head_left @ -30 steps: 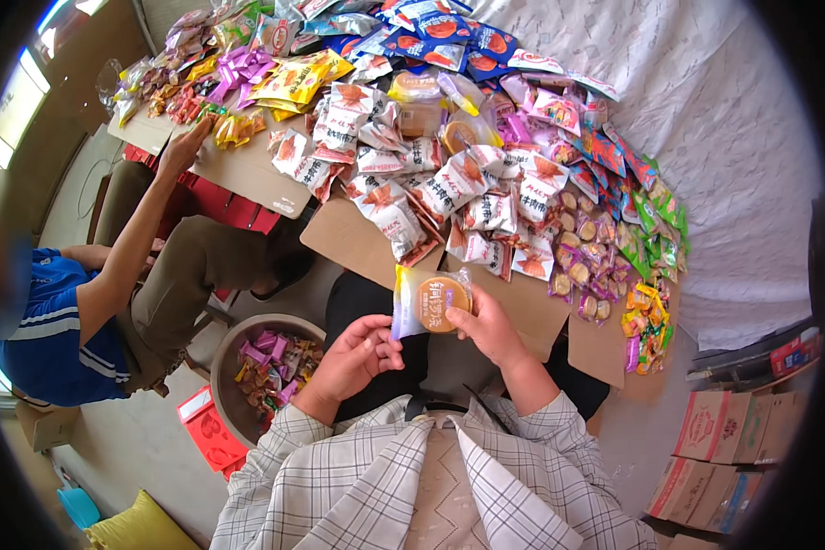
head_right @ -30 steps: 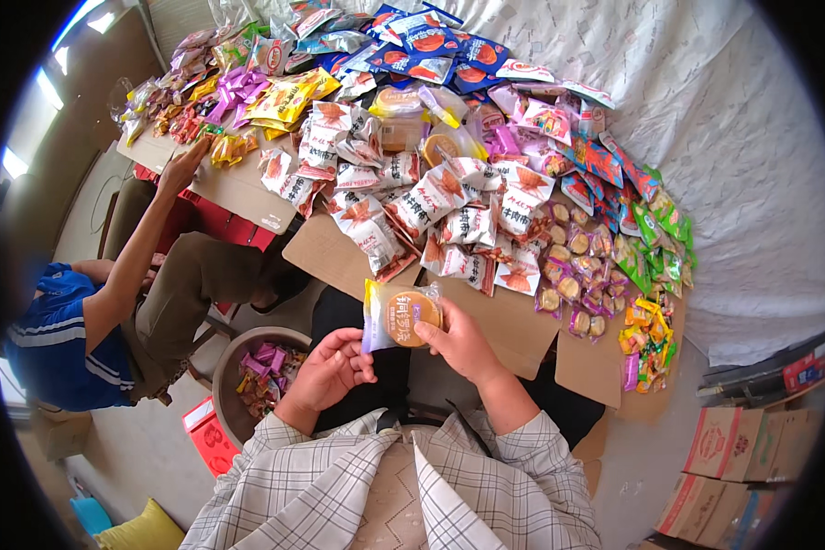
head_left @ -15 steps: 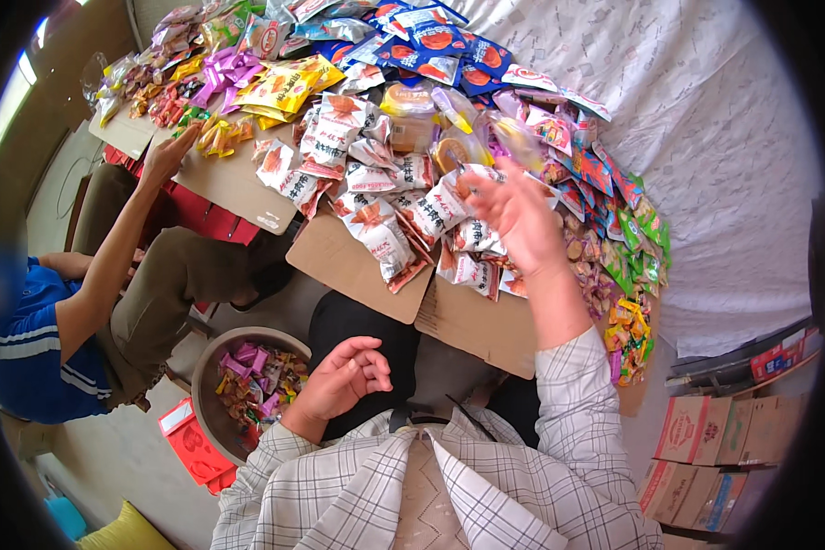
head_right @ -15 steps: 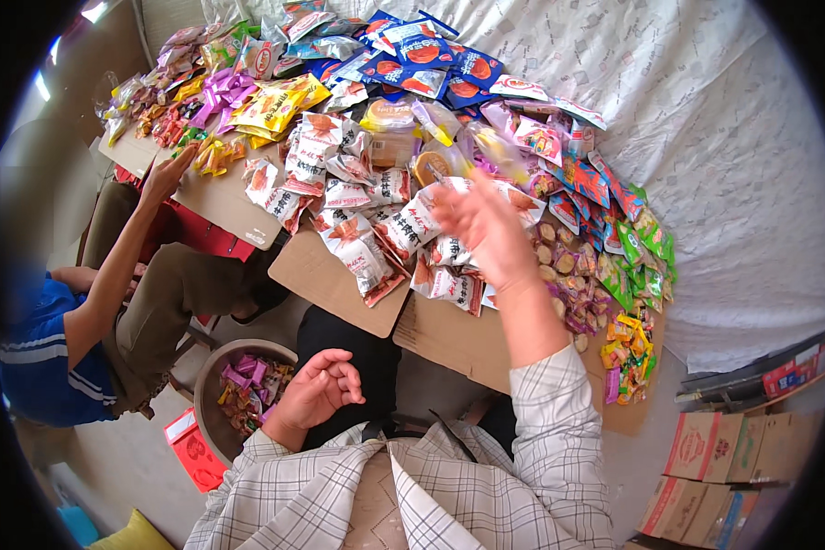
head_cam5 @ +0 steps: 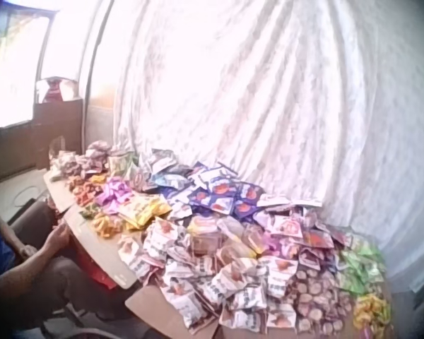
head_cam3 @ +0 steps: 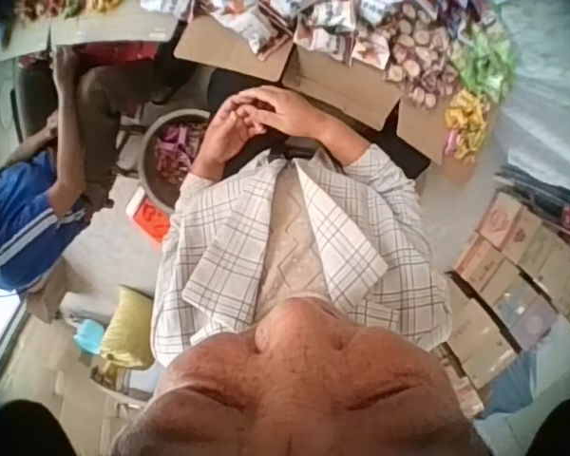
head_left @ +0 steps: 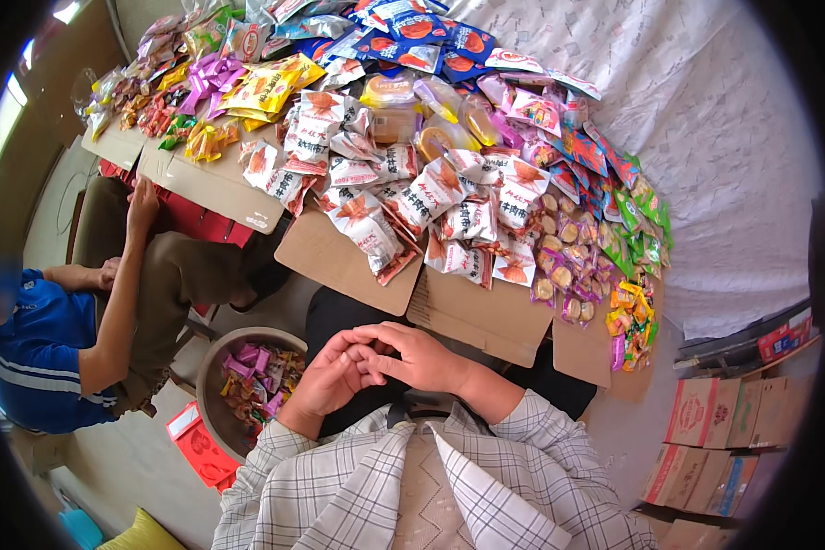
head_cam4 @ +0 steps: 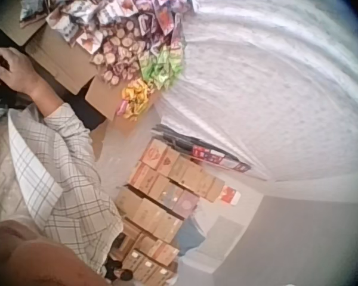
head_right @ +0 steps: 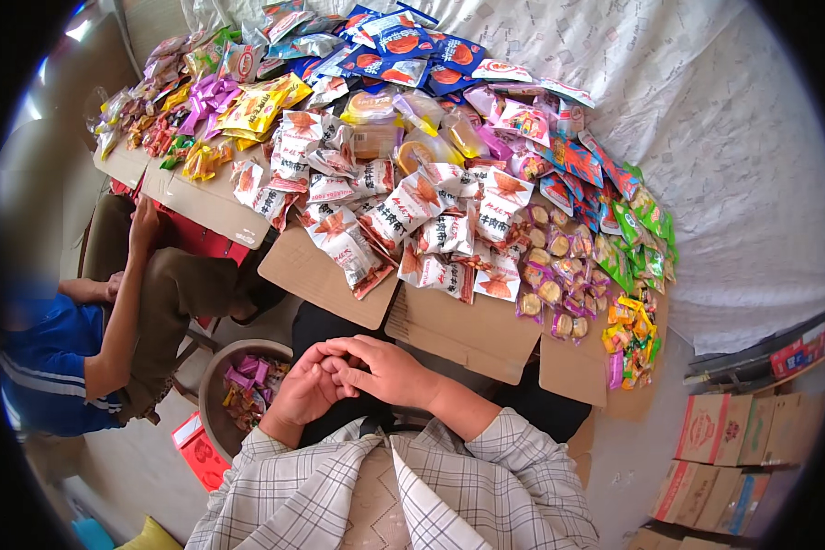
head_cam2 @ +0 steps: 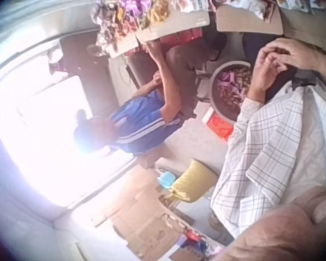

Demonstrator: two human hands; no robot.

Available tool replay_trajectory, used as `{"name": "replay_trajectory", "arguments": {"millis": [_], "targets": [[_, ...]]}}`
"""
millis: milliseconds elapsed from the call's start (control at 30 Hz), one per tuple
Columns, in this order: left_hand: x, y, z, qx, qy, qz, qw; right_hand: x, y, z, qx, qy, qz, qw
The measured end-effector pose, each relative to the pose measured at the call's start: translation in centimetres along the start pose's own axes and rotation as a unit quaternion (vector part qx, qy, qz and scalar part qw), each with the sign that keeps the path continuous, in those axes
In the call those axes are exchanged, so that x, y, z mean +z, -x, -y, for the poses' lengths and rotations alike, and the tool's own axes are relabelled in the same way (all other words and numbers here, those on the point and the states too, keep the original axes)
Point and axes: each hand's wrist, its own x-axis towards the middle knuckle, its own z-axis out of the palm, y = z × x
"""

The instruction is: Sorting and organizing a large variety of packaged snacks from a table into a bowl or different piles.

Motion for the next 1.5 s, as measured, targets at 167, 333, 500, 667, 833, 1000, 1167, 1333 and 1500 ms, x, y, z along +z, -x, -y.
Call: {"name": "replay_trajectory", "arguments": {"millis": [167, 333, 500, 667, 833, 1000, 1167, 1333, 1500], "targets": [[-0.3, 1.0, 0.2, 0.014, -0.018, -0.004, 1.0, 1.2, 1.1, 0.2, -0.042, 0.02, 0.01, 0.999], [-0.3, 1.5, 0.2, 0.022, 0.037, -0.006, 0.999, 2.7, 2.5, -0.3, -0.109, 0.103, -0.04, 0.988], [-3.7, 3.4, -4.1, 0.124, 0.057, 0.001, 0.991, 2.7, 3.2, 0.0, -0.122, 0.29, 0.02, 0.949], [-19.0, 11.8, -5.7, 0.244, -0.015, -0.367, 0.897, 3.5, 3.1, -0.3, -0.141, 0.354, 0.008, 0.924], [-35.7, 29.6, 7.4, -0.1, -0.724, -0.549, 0.406, 4.3, 2.5, -0.9, -0.124, 0.336, 0.022, 0.933], [-36.3, 31.5, 14.6, -0.144, -0.889, -0.182, 0.396, 4.3, 2.2, -1.3, -0.116, 0.332, 0.019, 0.936], [-31.1, 24.0, 15.0, -0.279, -0.482, -0.379, 0.739, 4.6, 1.5, -1.5, -0.109, 0.334, -0.005, 0.936], [-31.1, 24.8, 17.8, -0.354, -0.508, -0.466, 0.632, 4.9, 1.3, -1.5, -0.102, 0.342, -0.001, 0.934], [-41.2, 37.8, 28.0, -0.428, -0.65, -0.375, 0.503, 5.2, 0.6, -1.7, -0.103, 0.319, -0.005, 0.942]]}}
